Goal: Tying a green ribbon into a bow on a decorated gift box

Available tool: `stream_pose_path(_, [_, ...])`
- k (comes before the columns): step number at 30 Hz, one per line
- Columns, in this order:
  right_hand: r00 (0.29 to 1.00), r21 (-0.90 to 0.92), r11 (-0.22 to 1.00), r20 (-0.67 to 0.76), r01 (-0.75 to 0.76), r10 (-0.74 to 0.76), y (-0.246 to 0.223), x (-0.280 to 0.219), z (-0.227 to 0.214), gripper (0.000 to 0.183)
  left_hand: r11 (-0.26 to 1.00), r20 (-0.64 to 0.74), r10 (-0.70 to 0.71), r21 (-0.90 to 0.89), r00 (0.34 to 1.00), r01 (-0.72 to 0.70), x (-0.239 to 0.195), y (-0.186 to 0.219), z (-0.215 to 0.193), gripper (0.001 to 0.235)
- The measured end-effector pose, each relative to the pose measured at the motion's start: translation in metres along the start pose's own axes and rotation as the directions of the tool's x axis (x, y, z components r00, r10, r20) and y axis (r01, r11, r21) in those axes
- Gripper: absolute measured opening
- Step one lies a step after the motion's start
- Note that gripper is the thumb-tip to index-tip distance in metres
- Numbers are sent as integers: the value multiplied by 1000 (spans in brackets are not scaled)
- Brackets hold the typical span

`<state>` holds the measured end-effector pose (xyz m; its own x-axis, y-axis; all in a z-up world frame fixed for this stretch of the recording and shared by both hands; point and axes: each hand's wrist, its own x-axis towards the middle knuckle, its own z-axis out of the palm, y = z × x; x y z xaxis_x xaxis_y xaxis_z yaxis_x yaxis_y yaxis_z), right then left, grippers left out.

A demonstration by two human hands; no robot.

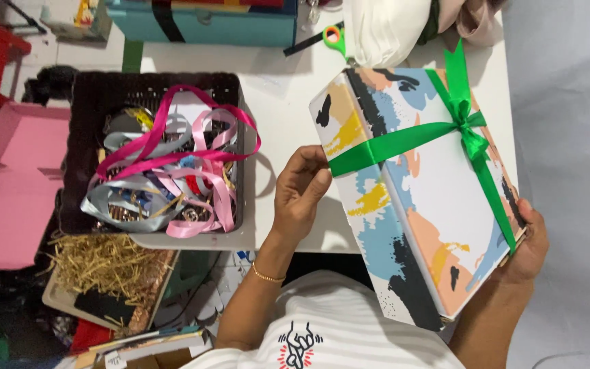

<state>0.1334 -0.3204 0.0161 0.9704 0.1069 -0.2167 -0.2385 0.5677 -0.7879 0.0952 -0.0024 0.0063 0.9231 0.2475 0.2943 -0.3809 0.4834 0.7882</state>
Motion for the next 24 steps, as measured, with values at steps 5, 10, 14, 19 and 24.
stream_pose_path(5, [997, -29, 997, 22, 77, -76, 3, 2, -3, 49, 992, -190, -80, -106, 979, 61, -4, 6, 4, 23])
stream_pose_path(10, [988, -18, 994, -107, 110, -112, 11, 3, -18, 40, 985, -208, -170, -45, 963, 164, -10, 21, 8, 52])
stream_pose_path(14, [981, -24, 989, -126, 144, -146, 15, -2, -14, 37, 985, -179, -160, 31, 971, 168, -9, 25, 10, 69])
stream_pose_path(19, [975, -111, 981, -140, 158, -173, 22, -1, -16, 44, 961, -148, -230, 121, 962, 249, -5, 31, 12, 75])
stream_pose_path(24, [970, -196, 968, -155, 157, -188, 31, -4, -7, 51, 953, -179, -285, 52, 942, 299, -7, 16, 2, 87])
